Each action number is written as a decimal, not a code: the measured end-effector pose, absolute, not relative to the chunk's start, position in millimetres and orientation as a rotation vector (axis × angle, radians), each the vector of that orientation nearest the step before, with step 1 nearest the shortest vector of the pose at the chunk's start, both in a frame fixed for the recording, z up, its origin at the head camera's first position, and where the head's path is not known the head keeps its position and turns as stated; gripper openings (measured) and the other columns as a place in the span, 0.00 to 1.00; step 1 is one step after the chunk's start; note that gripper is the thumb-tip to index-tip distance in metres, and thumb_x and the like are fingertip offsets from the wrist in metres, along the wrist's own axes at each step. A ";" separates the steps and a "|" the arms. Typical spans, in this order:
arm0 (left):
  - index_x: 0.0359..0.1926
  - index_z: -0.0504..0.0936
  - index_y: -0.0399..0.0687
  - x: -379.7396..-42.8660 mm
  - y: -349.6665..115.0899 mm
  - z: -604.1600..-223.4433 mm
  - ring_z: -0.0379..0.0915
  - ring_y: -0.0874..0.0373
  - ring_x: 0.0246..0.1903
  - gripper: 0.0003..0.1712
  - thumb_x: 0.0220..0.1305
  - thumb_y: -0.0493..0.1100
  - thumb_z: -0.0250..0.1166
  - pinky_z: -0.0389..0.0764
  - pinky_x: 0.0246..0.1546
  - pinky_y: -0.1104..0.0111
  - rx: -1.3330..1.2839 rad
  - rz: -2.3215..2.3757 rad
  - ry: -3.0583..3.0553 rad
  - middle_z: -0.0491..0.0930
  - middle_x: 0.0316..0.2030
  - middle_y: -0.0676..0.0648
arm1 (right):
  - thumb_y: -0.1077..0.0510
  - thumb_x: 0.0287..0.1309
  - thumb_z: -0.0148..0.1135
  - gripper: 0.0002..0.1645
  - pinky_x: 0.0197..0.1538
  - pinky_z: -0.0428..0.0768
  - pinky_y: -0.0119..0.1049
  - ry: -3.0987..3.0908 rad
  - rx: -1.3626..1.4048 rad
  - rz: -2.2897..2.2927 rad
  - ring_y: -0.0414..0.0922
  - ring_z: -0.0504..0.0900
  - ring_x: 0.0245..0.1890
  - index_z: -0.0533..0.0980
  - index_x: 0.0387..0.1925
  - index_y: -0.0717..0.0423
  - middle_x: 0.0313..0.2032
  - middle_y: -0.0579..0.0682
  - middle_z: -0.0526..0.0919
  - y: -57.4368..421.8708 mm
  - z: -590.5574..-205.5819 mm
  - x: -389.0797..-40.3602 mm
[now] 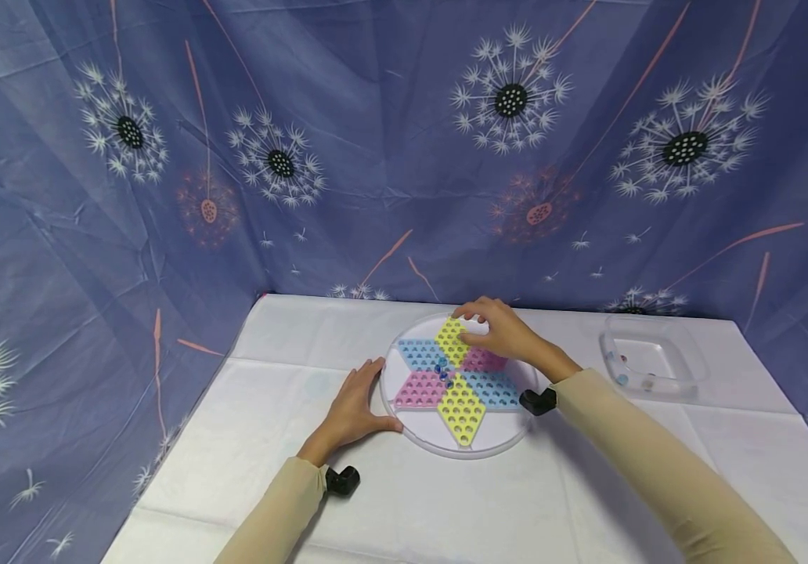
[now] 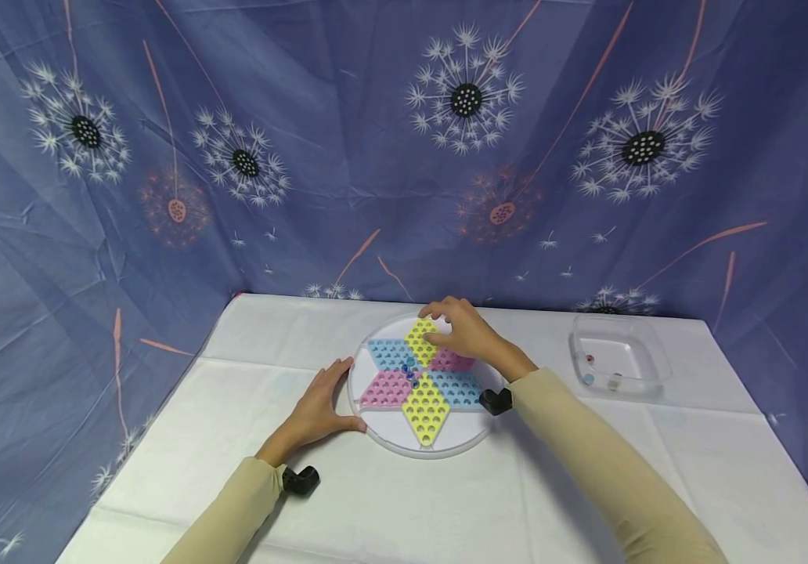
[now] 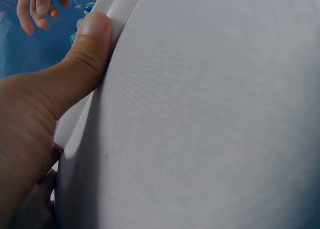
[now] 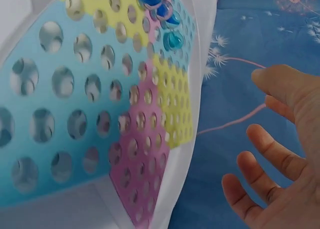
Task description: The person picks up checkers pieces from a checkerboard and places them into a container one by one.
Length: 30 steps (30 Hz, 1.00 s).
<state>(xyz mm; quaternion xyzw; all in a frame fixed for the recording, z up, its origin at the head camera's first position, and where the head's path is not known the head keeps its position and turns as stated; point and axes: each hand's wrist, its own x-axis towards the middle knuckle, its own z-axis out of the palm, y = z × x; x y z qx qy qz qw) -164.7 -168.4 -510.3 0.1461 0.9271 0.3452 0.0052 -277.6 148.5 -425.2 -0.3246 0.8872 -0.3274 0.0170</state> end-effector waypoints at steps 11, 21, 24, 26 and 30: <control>0.80 0.55 0.44 -165.6 -167.1 -507.8 0.45 0.46 0.79 0.74 0.37 0.62 0.86 0.42 0.81 0.56 0.443 1.054 2.900 0.57 0.78 0.40 | 0.61 0.62 0.72 0.23 0.51 0.83 0.61 2.640 -1.193 -1.043 0.60 0.81 0.50 0.80 0.58 0.62 0.50 0.63 0.83 136.3 -444.6 -280.8; 0.80 0.57 0.42 -165.2 -167.7 -508.8 0.47 0.45 0.79 0.74 0.37 0.61 0.86 0.43 0.81 0.54 0.461 1.055 2.917 0.59 0.77 0.39 | 0.60 0.65 0.69 0.21 0.45 0.83 0.46 2.537 -1.123 -0.982 0.53 0.80 0.44 0.81 0.58 0.58 0.52 0.59 0.81 128.4 -455.0 -276.9; 0.80 0.56 0.42 -165.4 -167.5 -508.2 0.46 0.45 0.79 0.74 0.37 0.61 0.86 0.42 0.81 0.56 0.460 1.044 2.911 0.59 0.77 0.39 | 0.60 0.64 0.69 0.19 0.45 0.81 0.44 2.523 -1.144 -0.965 0.51 0.79 0.44 0.82 0.56 0.57 0.53 0.56 0.81 127.6 -457.3 -275.8; 0.80 0.56 0.42 -165.6 -167.4 -507.9 0.46 0.45 0.79 0.74 0.37 0.61 0.86 0.42 0.81 0.56 0.461 1.044 2.907 0.59 0.77 0.39 | 0.61 0.64 0.70 0.18 0.46 0.81 0.44 2.524 -1.159 -0.954 0.51 0.79 0.45 0.84 0.55 0.56 0.53 0.55 0.81 126.7 -458.4 -275.3; 0.80 0.56 0.42 -165.7 -167.3 -507.5 0.47 0.44 0.79 0.74 0.37 0.61 0.86 0.43 0.81 0.55 0.462 1.048 2.904 0.59 0.77 0.38 | 0.61 0.63 0.70 0.15 0.46 0.80 0.45 2.547 -1.164 -0.931 0.51 0.79 0.45 0.85 0.52 0.54 0.53 0.53 0.82 125.9 -461.3 -275.6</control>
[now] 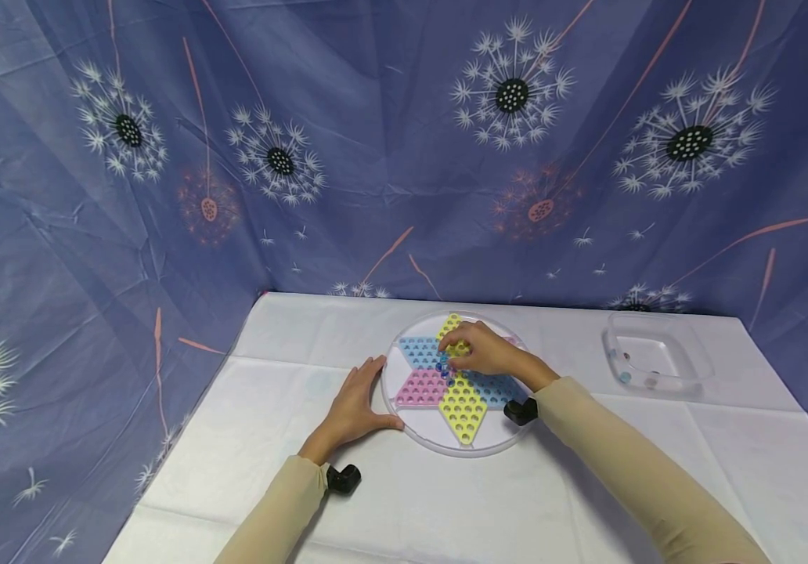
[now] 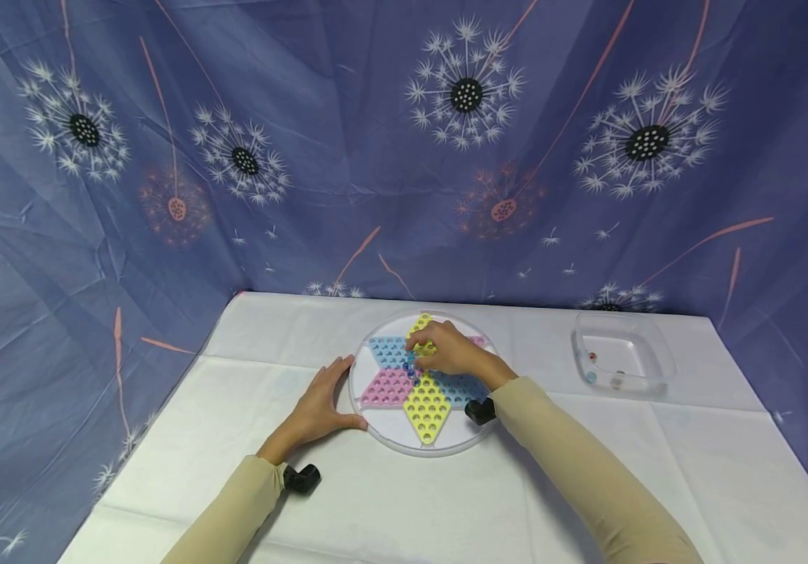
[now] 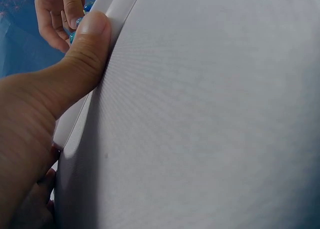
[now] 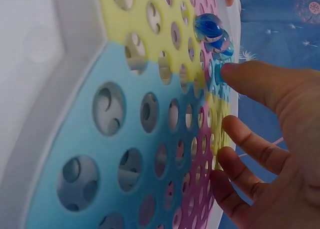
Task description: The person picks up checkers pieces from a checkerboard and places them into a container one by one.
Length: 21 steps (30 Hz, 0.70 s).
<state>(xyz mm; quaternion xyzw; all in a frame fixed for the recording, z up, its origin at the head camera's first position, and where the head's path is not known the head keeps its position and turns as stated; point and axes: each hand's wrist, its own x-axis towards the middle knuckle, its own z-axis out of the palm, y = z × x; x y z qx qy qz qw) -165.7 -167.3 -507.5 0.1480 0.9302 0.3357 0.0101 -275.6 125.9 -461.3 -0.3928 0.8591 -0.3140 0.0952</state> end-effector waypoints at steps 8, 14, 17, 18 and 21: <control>0.80 0.56 0.43 -165.2 -167.7 -508.0 0.46 0.46 0.79 0.74 0.37 0.61 0.87 0.42 0.81 0.56 0.444 1.059 2.898 0.59 0.77 0.39 | 0.61 0.62 0.72 0.11 0.60 0.68 0.58 2.591 -1.147 -0.893 0.54 0.76 0.50 0.87 0.47 0.52 0.51 0.52 0.83 123.2 -462.7 -274.6; 0.80 0.56 0.43 -165.5 -167.6 -508.5 0.46 0.45 0.79 0.74 0.37 0.61 0.87 0.42 0.81 0.56 0.444 1.057 2.902 0.59 0.77 0.39 | 0.61 0.61 0.72 0.10 0.59 0.67 0.58 2.609 -1.140 -0.891 0.53 0.76 0.48 0.87 0.45 0.53 0.49 0.52 0.83 121.1 -462.5 -272.5; 0.80 0.56 0.43 -165.6 -167.6 -507.8 0.46 0.46 0.79 0.74 0.37 0.61 0.86 0.42 0.81 0.56 0.444 1.049 2.901 0.58 0.77 0.39 | 0.61 0.61 0.72 0.09 0.57 0.69 0.56 2.628 -1.138 -0.880 0.52 0.75 0.46 0.87 0.44 0.52 0.47 0.51 0.83 120.4 -464.0 -273.0; 0.80 0.55 0.43 -165.6 -167.6 -507.5 0.46 0.46 0.79 0.74 0.38 0.61 0.86 0.42 0.81 0.57 0.443 1.046 2.899 0.58 0.78 0.39 | 0.61 0.61 0.72 0.08 0.57 0.69 0.56 2.635 -1.139 -0.875 0.52 0.75 0.46 0.87 0.43 0.51 0.46 0.50 0.83 120.2 -465.0 -273.4; 0.80 0.55 0.42 -165.8 -167.7 -507.4 0.46 0.45 0.79 0.74 0.38 0.61 0.86 0.42 0.81 0.56 0.449 1.050 2.897 0.58 0.77 0.38 | 0.60 0.61 0.72 0.08 0.56 0.69 0.56 2.650 -1.144 -0.859 0.50 0.75 0.45 0.87 0.42 0.50 0.44 0.49 0.83 119.8 -467.0 -274.5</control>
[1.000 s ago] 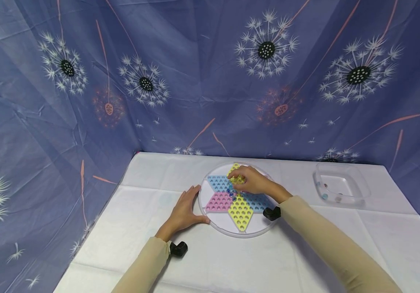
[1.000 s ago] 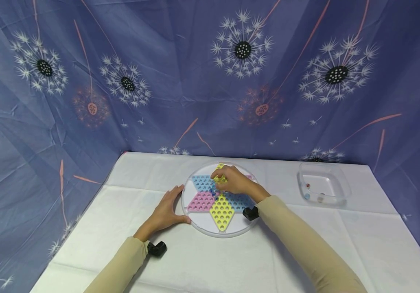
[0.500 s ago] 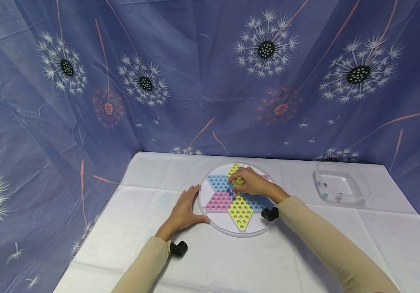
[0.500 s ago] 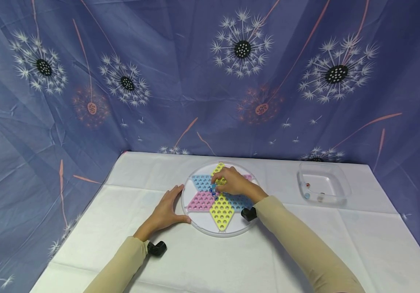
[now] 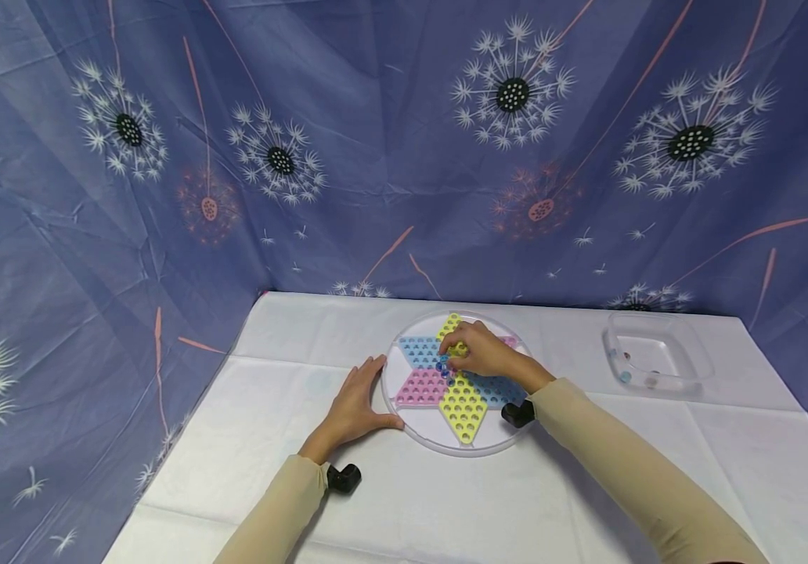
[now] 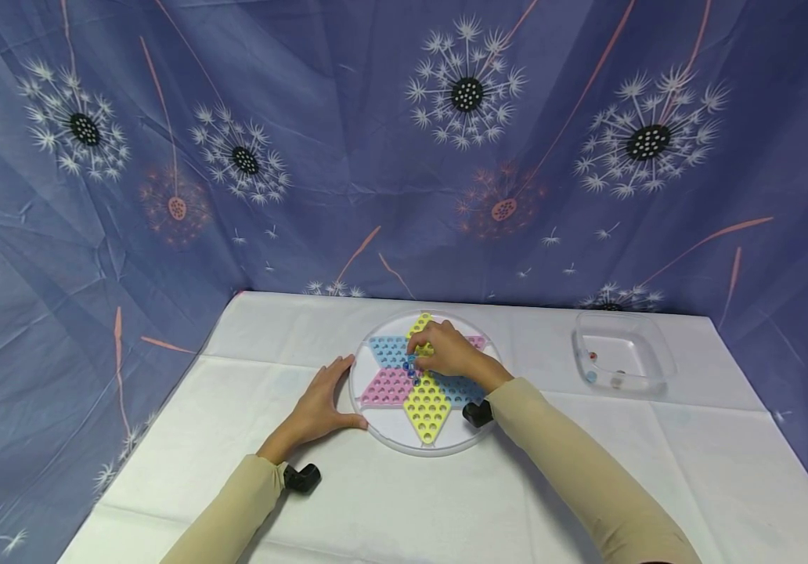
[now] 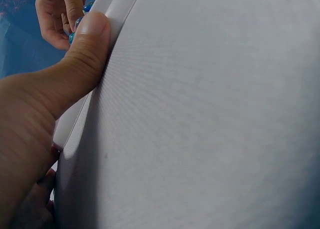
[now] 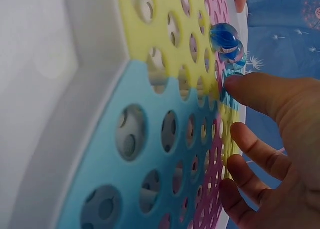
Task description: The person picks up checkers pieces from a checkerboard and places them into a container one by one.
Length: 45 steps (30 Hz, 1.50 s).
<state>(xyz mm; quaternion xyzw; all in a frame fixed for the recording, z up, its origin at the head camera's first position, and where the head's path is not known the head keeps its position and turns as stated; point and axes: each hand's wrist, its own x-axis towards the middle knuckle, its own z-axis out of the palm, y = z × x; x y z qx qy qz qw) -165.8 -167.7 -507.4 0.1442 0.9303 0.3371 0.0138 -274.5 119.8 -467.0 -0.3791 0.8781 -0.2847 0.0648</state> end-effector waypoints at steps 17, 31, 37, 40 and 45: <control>0.80 0.56 0.42 -165.7 -167.4 -509.0 0.46 0.46 0.79 0.74 0.37 0.61 0.86 0.42 0.81 0.56 0.450 1.056 2.900 0.58 0.77 0.39 | 0.61 0.60 0.72 0.08 0.58 0.68 0.57 2.660 -1.153 -0.855 0.51 0.76 0.44 0.87 0.41 0.50 0.43 0.51 0.84 119.5 -467.3 -274.3; 0.80 0.57 0.42 -164.5 -167.3 -507.2 0.46 0.44 0.79 0.73 0.37 0.60 0.86 0.42 0.81 0.55 0.450 1.061 2.900 0.59 0.77 0.38 | 0.60 0.59 0.73 0.08 0.61 0.68 0.57 2.670 -1.151 -0.808 0.50 0.77 0.46 0.87 0.41 0.49 0.43 0.48 0.85 117.5 -465.2 -275.6; 0.80 0.56 0.43 -165.0 -167.1 -508.9 0.46 0.44 0.79 0.74 0.37 0.61 0.86 0.42 0.81 0.56 0.446 1.057 2.902 0.58 0.77 0.39 | 0.60 0.60 0.73 0.07 0.59 0.69 0.56 2.661 -1.138 -0.799 0.50 0.77 0.46 0.87 0.41 0.48 0.43 0.48 0.85 117.9 -464.7 -276.0; 0.80 0.56 0.44 -164.9 -167.2 -510.2 0.46 0.45 0.79 0.74 0.37 0.61 0.86 0.42 0.81 0.55 0.429 1.057 2.897 0.58 0.78 0.40 | 0.60 0.60 0.72 0.07 0.58 0.70 0.56 2.656 -1.125 -0.797 0.51 0.76 0.46 0.86 0.40 0.48 0.43 0.49 0.84 117.9 -465.2 -276.7; 0.80 0.56 0.44 -164.9 -167.6 -511.0 0.46 0.44 0.79 0.74 0.37 0.62 0.86 0.43 0.81 0.53 0.426 1.071 2.895 0.57 0.78 0.40 | 0.60 0.61 0.72 0.06 0.58 0.71 0.56 2.654 -1.151 -0.806 0.50 0.77 0.46 0.85 0.40 0.50 0.43 0.49 0.83 117.9 -464.4 -278.0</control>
